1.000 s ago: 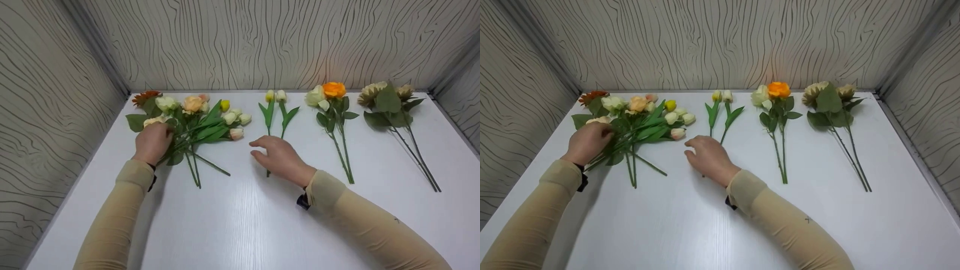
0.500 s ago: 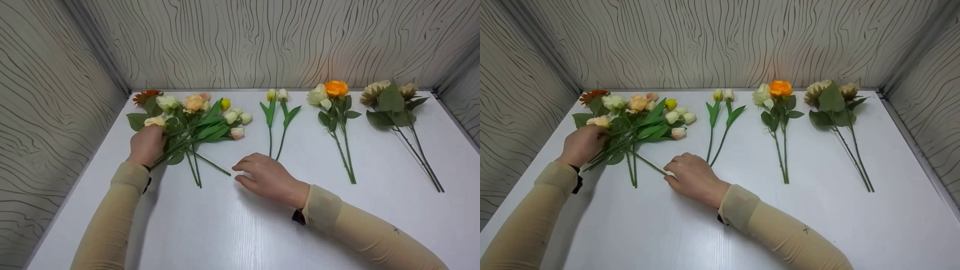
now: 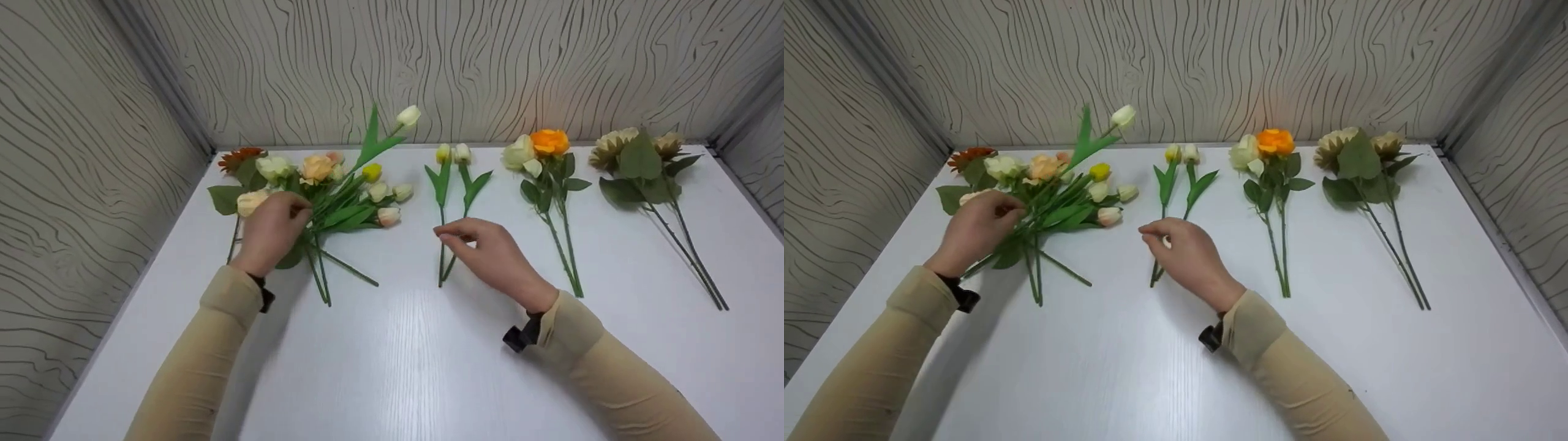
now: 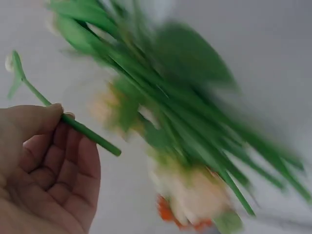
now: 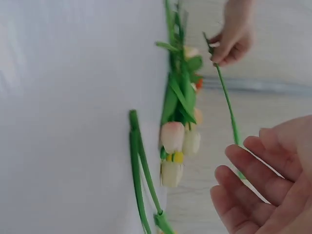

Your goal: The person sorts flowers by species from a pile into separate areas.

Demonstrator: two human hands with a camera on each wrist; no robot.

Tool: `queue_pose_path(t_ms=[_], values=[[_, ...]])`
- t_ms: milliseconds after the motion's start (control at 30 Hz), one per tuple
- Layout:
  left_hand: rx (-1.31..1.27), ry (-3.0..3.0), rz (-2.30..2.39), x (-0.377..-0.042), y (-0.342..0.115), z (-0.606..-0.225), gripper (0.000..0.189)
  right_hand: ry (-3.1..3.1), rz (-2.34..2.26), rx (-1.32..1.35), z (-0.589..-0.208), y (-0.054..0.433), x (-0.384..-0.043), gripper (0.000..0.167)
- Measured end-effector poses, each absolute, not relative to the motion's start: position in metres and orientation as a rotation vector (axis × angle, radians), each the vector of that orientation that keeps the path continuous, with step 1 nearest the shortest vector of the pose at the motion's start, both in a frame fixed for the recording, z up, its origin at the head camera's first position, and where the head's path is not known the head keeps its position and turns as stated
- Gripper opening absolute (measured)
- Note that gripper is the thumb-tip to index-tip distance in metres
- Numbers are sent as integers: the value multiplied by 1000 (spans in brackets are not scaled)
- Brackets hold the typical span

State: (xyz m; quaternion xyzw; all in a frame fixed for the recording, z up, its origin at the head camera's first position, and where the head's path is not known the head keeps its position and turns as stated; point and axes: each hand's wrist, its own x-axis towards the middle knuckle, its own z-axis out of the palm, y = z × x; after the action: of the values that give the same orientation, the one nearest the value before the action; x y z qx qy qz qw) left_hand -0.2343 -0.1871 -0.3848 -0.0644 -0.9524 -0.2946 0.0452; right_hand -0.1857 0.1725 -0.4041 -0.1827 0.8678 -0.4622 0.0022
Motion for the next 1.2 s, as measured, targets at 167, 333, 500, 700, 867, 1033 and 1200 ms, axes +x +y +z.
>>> queue_pose_path(t_ms=[167,333,500,700,867,1033,1200], values=[[-310,-2790,-1519,-220,-108,-389,16,2456,-1873,-328,-397,190,-197,32],[-434,-2704,-1891,-206,-44,-399,13,2267,-2132,-210,-387,204,-202,43],[-494,-2690,-1991,-197,-9,-407,11,2056,-2365,-66,-378,216,-204,48],[-593,-2663,-2087,-191,10,-416,11,1976,-2444,-6,-377,224,-204,45],[-640,-2645,-2230,-187,14,-419,12,1966,-2500,-12,-378,224,-205,46],[-665,-2689,-2256,-184,16,-421,10,1949,-2534,16,-379,225,-206,46],[-671,-2694,-2231,-183,16,-422,9,1970,-2467,1,-382,223,-207,45]])
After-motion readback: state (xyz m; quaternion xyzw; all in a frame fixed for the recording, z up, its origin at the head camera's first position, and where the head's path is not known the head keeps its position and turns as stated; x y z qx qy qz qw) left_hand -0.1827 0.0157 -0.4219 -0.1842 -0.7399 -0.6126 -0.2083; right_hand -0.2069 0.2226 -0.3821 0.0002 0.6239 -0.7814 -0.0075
